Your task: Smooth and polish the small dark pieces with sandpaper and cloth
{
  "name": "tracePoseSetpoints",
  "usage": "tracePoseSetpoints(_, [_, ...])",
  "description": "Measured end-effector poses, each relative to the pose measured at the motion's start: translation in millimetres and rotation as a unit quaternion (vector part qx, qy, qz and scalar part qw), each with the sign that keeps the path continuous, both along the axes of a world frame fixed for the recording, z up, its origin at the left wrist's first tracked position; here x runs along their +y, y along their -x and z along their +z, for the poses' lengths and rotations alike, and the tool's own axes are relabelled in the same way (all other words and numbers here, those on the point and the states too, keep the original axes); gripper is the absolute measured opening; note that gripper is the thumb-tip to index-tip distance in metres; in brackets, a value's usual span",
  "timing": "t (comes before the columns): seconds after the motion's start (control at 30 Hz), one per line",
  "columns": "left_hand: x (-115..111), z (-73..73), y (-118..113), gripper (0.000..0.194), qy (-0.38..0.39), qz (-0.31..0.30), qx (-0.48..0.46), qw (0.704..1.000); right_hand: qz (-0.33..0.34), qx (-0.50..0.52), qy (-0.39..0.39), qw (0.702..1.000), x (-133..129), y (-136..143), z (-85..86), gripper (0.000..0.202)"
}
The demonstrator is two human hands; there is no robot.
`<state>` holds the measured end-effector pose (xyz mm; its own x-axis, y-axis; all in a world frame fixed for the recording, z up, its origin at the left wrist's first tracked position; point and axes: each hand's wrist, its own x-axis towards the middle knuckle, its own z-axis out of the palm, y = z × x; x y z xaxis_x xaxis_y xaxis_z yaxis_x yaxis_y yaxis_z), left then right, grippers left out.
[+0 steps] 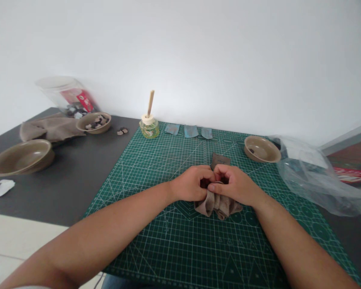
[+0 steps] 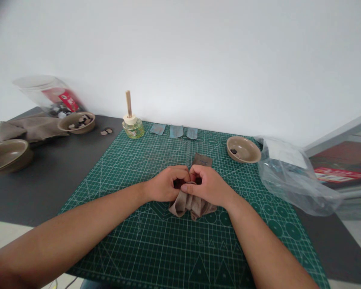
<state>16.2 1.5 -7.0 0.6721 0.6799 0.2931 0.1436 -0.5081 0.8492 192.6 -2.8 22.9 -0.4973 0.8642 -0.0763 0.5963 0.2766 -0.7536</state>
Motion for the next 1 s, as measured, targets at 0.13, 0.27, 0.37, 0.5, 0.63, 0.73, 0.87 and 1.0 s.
tracePoseSetpoints(0.13, [-0.5,1.2,-0.1,0.010,0.002,0.003,0.003,1.000,-0.002,-0.001,0.000,1.000,-0.6,-0.7,0.8,0.033])
tracePoseSetpoints(0.27, [-0.3,0.8,-0.1,0.011,0.003,0.003,0.003,1.000,-0.002,-0.004,-0.006,1.000,-0.6,0.2,1.4,0.034])
tracePoseSetpoints(0.37, [-0.1,0.3,-0.1,0.012,0.003,0.005,0.009,1.000,-0.002,-0.002,-0.003,1.000,0.0,0.9,0.8,0.034])
tracePoseSetpoints(0.5, [-0.2,0.2,-0.2,0.011,0.004,0.007,0.009,1.000,0.000,0.002,0.005,1.000,0.5,1.0,0.1,0.033])
tracePoseSetpoints(0.63, [0.0,-0.1,-0.4,0.012,0.001,0.005,0.006,1.000,0.001,-0.002,-0.001,1.000,0.3,0.8,0.9,0.034])
tracePoseSetpoints(0.73, [0.2,-0.2,-0.5,0.012,0.005,0.005,0.011,1.000,0.003,-0.002,-0.001,1.000,0.2,0.6,1.2,0.034])
tracePoseSetpoints(0.87, [0.5,-0.5,-0.6,0.010,0.005,0.004,0.008,1.000,0.001,0.000,-0.003,1.000,0.3,0.1,1.2,0.034])
tracePoseSetpoints(1.0, [0.8,-1.9,-0.7,0.010,-0.003,0.001,0.001,1.000,-0.002,-0.001,0.003,1.000,0.4,0.1,1.2,0.034])
